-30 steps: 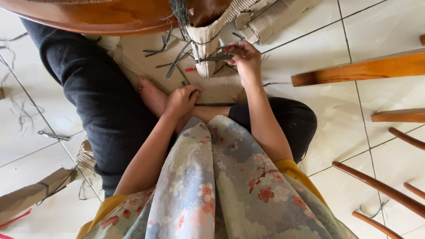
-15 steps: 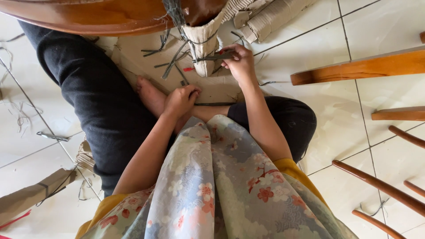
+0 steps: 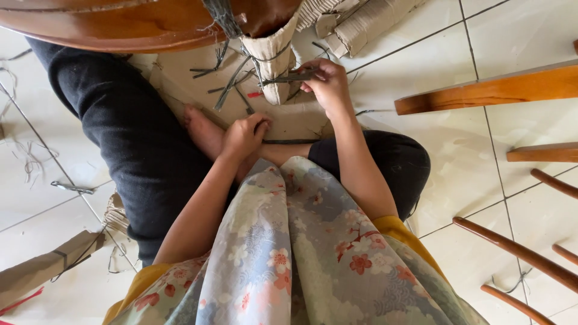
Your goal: Wrapping and binding a wooden furniture component with thin strips of material while sitting on the floor
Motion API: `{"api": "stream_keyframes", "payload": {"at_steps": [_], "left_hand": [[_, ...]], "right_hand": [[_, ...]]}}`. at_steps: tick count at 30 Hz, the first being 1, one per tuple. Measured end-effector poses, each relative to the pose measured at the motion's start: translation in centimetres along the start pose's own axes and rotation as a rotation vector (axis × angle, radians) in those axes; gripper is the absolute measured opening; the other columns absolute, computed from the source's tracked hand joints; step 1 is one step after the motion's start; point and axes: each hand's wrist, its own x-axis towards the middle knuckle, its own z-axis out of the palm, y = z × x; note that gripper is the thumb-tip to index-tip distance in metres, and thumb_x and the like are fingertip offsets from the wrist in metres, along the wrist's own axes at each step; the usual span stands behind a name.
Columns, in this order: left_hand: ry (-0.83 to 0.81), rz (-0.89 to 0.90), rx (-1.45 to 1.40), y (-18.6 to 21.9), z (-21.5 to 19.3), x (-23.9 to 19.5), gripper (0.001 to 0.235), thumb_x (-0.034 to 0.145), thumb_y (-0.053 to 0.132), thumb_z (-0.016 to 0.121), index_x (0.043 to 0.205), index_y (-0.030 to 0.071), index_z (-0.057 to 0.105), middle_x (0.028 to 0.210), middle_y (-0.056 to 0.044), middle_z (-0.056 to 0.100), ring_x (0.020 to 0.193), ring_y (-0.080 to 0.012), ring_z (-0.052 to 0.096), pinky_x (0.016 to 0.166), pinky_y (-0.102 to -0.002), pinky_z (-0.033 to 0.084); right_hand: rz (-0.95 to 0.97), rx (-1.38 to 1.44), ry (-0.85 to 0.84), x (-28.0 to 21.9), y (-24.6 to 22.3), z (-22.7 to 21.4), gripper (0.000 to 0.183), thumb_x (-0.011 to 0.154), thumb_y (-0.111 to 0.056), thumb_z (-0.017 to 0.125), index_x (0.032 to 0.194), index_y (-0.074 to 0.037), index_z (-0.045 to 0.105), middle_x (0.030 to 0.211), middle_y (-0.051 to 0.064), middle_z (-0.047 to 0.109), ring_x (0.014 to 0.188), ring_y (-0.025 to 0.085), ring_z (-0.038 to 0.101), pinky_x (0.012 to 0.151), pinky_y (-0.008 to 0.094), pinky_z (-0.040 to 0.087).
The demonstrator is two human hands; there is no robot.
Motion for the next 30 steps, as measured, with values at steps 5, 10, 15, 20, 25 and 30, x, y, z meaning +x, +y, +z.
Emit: {"api": "stream_keyframes", "payload": {"at_steps": [5, 10, 15, 20, 25, 30], "left_hand": [[0.123, 0.064, -0.124, 0.2, -0.2, 0.1, 0.018, 0.094, 0.007, 0.065, 0.111, 0.006, 0.072, 0.09, -0.006, 0.077, 0.075, -0.0217, 0.072, 0.067, -0.031, 0.056], [0.192, 0.077, -0.226, 0.6, -0.7, 0.2, 0.019, 0.095, 0.001, 0.063, 0.111, 0.002, 0.071, 0.087, -0.008, 0.075, 0.07, -0.017, 0.068, 0.064, -0.027, 0.054], [0.262, 0.052, -0.379, -0.4, -0.2, 0.2, 0.016, 0.099, -0.002, 0.06, 0.112, -0.002, 0.069, 0.089, -0.008, 0.074, 0.08, -0.0134, 0.07, 0.072, -0.024, 0.055], [0.298, -0.032, -0.496, -0.7, -0.5, 0.4, 0.018, 0.099, -0.003, 0.057, 0.114, -0.001, 0.068, 0.089, -0.007, 0.072, 0.08, -0.0116, 0.066, 0.074, -0.022, 0.054], [0.343, -0.026, -0.54, -1.0, -0.5, 0.9, 0.016, 0.102, 0.0, 0.057, 0.115, -0.001, 0.067, 0.089, -0.007, 0.071, 0.082, -0.0129, 0.068, 0.075, -0.023, 0.055], [0.514, 0.065, -0.369, 0.3, -2.1, 1.1, 0.045, 0.093, -0.001, 0.062, 0.136, 0.007, 0.051, 0.13, -0.01, 0.058, 0.115, -0.0222, 0.059, 0.1, -0.034, 0.048]], "right_hand": [[0.017, 0.082, 0.067, -0.3, -1.3, -0.7, 0.017, 0.089, 0.005, 0.065, 0.104, 0.006, 0.072, 0.084, 0.01, 0.071, 0.064, 0.013, 0.063, 0.063, 0.023, 0.056], [0.052, 0.294, 0.094, 0.0, -1.6, -1.4, 0.027, 0.091, -0.015, 0.078, 0.106, 0.006, 0.072, 0.088, 0.014, 0.076, 0.067, 0.014, 0.064, 0.066, 0.026, 0.056], [0.025, 0.407, 0.175, 0.0, -1.8, -1.6, 0.028, 0.091, -0.007, 0.076, 0.112, 0.011, 0.071, 0.09, 0.017, 0.076, 0.066, 0.016, 0.066, 0.062, 0.027, 0.055], [-0.015, 0.39, 0.29, 0.2, -2.1, -1.9, 0.021, 0.088, -0.01, 0.078, 0.099, 0.006, 0.072, 0.09, 0.016, 0.076, 0.066, 0.015, 0.065, 0.062, 0.026, 0.056], [0.025, 0.45, 0.253, 0.5, -1.6, -1.5, 0.026, 0.084, -0.015, 0.083, 0.098, 0.005, 0.073, 0.088, 0.016, 0.077, 0.065, 0.016, 0.065, 0.062, 0.028, 0.056], [0.158, 0.366, 0.135, 0.9, -1.1, 0.8, 0.015, 0.085, -0.002, 0.076, 0.095, 0.008, 0.075, 0.076, 0.01, 0.068, 0.058, 0.011, 0.054, 0.052, 0.022, 0.042]]}}
